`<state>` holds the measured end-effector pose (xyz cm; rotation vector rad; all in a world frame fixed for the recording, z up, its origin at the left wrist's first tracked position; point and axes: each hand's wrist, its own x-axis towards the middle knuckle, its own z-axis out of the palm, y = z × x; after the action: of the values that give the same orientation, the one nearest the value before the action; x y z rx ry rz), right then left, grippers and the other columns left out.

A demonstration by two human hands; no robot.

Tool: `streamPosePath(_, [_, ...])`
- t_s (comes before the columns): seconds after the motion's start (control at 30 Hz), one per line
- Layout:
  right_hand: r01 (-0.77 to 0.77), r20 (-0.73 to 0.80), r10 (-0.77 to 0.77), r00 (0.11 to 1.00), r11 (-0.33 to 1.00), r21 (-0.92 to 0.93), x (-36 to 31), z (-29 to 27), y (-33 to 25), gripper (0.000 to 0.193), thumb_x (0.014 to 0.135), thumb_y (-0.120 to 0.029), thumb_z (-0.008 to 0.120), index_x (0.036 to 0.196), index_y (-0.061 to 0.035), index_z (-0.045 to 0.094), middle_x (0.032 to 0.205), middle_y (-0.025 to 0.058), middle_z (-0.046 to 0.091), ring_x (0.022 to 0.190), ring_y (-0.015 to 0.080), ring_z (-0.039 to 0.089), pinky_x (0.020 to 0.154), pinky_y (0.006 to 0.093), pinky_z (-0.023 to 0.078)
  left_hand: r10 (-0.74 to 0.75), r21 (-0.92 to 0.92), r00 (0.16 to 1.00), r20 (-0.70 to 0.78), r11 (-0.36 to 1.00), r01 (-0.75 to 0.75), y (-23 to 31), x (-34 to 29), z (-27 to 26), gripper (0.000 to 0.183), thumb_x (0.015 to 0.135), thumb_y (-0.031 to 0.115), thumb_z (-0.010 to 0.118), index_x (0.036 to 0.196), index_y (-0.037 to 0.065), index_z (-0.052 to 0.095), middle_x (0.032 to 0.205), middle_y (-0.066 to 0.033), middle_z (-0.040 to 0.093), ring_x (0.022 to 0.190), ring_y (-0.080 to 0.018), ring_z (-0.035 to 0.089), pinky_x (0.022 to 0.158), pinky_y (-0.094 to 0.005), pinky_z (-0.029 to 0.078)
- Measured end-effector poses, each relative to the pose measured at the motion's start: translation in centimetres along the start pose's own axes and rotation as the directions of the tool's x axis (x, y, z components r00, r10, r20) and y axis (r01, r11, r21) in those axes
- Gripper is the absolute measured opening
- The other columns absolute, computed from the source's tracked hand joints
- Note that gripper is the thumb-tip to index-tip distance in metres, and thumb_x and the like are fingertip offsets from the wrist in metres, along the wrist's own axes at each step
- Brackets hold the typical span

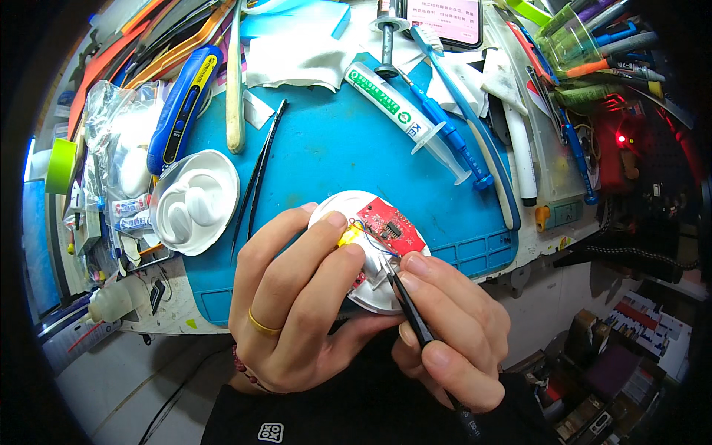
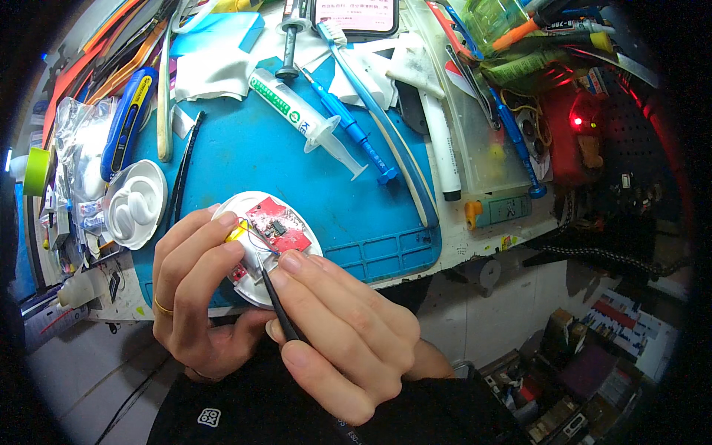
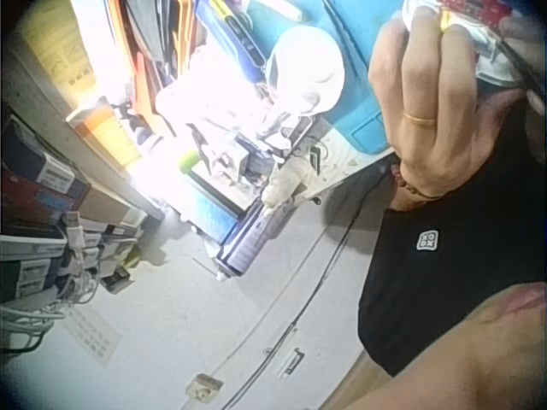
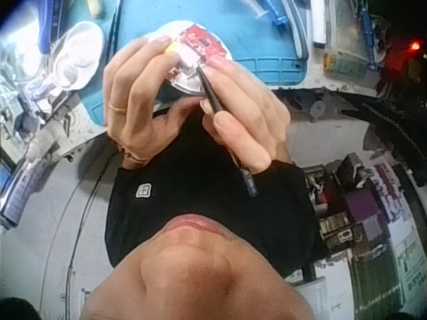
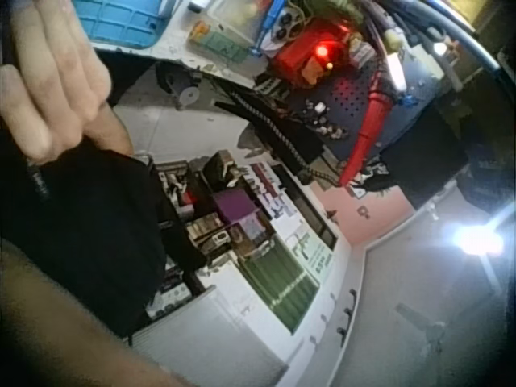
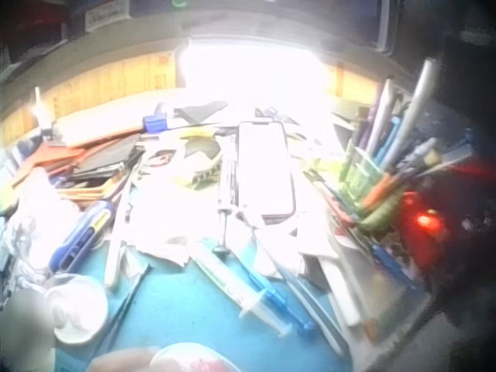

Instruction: The person solders wires to a red circuit board inside a white wireless earbud charging case using a soldering iron. They then connect a USB cable to the board, place the earbuds into the case, and use tweezers to adjust components.

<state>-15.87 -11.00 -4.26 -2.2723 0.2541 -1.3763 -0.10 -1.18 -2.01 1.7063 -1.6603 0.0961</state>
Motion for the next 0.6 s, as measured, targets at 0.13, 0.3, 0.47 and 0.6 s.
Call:
streamPosePath(0.13, [-0.004,-0.132,0.022,0.991,0.991,0.135,-1.0,0.1,0.3,0.043,0.096,-0.006,0.075,0.124,-0.0018,0.043,0.109,0.0295,0.072,0.097,0.0449,0.077,0.076,0.0467,0.070,-0.009,-0.029,1.000,-0.028,1.000,0.008,-0.1,0.0,0.2,0.062,0.091,0.046,0.081,0.124,-0.002,0.063,0.123,-0.0236,0.070,0.112,-0.0442,0.069,0.095,-0.0526,0.058])
streamPosePath(0.3, [-0.055,-0.191,0.088,0.978,0.984,0.172,-1.8,-1.3,0.7,0.032,0.110,-0.015,0.054,0.134,-0.0030,0.037,0.109,0.0361,0.065,0.093,0.0448,0.076,0.078,0.0425,0.068,-0.036,-0.076,0.999,-0.032,0.997,0.033,0.1,0.0,0.1,0.061,0.089,0.042,0.085,0.124,-0.003,0.063,0.125,-0.0237,0.069,0.113,-0.0440,0.068,0.096,-0.0523,0.057])
streamPosePath(0.47, [-0.099,-0.076,0.117,0.990,0.973,0.209,-1.9,-3.4,1.7,0.037,0.108,-0.011,0.055,0.140,-0.0021,0.038,0.117,0.0426,0.062,0.104,0.0489,0.074,0.088,0.0487,0.066,-0.040,-0.110,0.998,-0.056,0.993,0.034,0.3,0.2,0.2,0.062,0.077,0.031,0.095,0.122,0.000,0.067,0.124,-0.0196,0.068,0.111,-0.0426,0.067,0.089,-0.0492,0.060])
streamPosePath(0.6, [-0.102,-0.121,0.125,0.985,0.979,0.178,-2.1,-2.7,1.8,0.037,0.108,-0.011,0.054,0.139,-0.0019,0.037,0.116,0.0417,0.063,0.102,0.0475,0.074,0.087,0.0486,0.066,-0.043,-0.102,0.998,-0.046,0.994,0.039,0.4,0.2,0.1,0.058,0.077,0.030,0.094,0.120,0.000,0.069,0.124,-0.0189,0.067,0.110,-0.0424,0.067,0.087,-0.0492,0.060])
